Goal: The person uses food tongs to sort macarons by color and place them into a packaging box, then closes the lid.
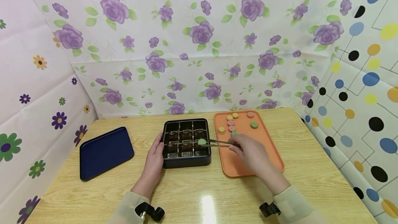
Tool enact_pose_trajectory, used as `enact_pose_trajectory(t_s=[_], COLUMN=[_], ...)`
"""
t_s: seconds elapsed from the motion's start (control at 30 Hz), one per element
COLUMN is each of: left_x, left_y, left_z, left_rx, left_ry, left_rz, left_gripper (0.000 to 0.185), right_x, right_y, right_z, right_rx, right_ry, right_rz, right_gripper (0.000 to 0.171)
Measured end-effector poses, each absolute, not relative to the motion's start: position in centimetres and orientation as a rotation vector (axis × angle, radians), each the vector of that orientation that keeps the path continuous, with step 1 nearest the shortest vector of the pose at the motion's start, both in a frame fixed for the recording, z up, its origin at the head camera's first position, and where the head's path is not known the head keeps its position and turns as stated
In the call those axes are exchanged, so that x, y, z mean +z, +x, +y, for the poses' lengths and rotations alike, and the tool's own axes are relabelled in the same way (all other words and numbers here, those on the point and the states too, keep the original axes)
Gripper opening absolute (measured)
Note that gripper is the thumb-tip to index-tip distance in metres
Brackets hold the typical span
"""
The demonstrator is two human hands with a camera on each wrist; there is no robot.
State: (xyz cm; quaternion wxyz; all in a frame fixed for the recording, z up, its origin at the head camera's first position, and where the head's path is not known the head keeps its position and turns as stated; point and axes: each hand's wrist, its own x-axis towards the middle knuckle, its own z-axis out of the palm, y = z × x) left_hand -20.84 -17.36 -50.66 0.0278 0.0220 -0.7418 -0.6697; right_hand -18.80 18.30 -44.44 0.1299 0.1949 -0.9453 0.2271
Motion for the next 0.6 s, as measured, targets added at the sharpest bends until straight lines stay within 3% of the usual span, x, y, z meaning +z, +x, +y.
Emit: enact_pose_trajectory(t_s=[0.6], left_x=[-50.63], left_y=[-20.85], left_z=[-17.36], left_rx=[-2.063], left_ry=[0.068], left_rz=[-2.291], left_gripper=[0.057], right_x=[-44.5], right_y=[-18.4], right_z=[17.67], right_rx=[0.617], right_ry=[0.647], right_rz=[-2.71], right_gripper=[0.013])
